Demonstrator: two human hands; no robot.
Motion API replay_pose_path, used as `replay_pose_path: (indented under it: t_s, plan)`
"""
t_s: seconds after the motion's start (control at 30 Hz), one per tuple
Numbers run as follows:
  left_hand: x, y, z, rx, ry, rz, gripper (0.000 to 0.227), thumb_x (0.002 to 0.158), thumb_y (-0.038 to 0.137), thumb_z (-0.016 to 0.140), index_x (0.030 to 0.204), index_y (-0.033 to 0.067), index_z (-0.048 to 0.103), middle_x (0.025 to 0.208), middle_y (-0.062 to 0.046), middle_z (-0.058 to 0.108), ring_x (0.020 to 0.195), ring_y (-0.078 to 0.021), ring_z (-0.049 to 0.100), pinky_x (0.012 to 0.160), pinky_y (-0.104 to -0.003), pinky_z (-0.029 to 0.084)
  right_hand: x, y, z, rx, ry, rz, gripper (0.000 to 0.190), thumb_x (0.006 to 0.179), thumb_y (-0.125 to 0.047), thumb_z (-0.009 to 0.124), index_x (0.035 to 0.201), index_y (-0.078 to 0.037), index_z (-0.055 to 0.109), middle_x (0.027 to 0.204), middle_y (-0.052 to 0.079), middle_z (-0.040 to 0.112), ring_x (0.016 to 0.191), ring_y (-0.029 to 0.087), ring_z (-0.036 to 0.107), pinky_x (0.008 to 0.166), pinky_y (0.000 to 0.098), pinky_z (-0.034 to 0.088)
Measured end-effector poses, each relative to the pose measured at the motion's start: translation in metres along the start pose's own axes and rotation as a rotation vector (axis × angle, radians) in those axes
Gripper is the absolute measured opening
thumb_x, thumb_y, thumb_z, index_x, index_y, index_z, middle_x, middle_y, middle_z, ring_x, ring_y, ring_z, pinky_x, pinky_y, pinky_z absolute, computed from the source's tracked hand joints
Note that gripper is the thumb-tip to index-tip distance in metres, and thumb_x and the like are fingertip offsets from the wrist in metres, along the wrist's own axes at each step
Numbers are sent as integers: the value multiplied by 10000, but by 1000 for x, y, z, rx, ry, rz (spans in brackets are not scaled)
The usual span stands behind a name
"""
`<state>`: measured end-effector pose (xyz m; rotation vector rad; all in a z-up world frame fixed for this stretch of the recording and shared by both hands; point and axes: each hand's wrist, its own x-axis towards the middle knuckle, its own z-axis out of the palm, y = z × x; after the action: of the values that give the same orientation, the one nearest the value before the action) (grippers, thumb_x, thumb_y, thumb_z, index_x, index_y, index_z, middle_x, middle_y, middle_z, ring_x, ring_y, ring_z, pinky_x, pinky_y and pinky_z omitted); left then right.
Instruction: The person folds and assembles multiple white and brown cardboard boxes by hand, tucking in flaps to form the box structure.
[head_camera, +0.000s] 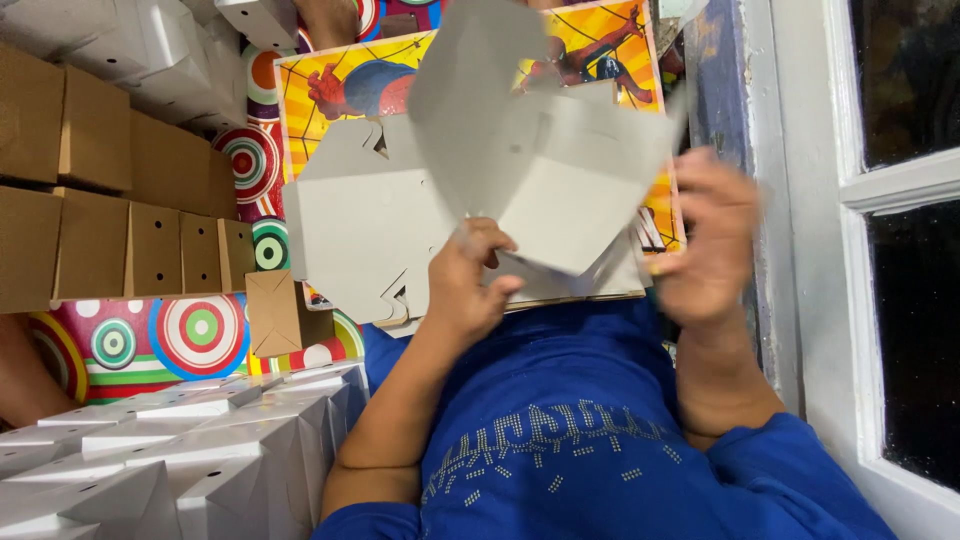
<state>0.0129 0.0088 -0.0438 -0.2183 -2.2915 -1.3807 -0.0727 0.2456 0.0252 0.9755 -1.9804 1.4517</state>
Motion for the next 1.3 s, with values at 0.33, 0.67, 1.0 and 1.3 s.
replay_pose_path:
  t_s: [0.33,0.67,1.0,1.3]
  plan:
    - [13,11,-24,-394,-353,-192,699,1084,596,241,1320,85,655,1487,-243,507,1384,-466,466,1137,-571,350,-11,-5,8,14,-67,-16,752,978,-635,461,1149,86,587,1196,319,656,1170,455,624,1132,562,442]
    - [17,42,-22,105,-92,-39,670,724,267,881,1316,111,609,1072,-31,678,1055,-270,646,1156,-572,301,3,-51,38,476,-304,32,461,969,-284,650,1282,48,583,1305,314,630,1247,514,614,1079,640,461]
    - [24,34,-32,-161,-28,-151,353,781,128,809,1115,131,694,915,-23,670,903,-250,646,992,-429,444,-2,-4,-21,48,-171,109,172,990,116,648,1145,66,703,1223,282,685,1061,362,627,870,397,484]
    - [26,36,-30,-19,-76,-109,380,758,108,799,1118,66,686,923,-100,676,944,-312,647,1091,-535,345,7,2,12,-113,-309,36,451,888,-191,855,1277,2,732,1125,167,699,930,331,543,875,424,477]
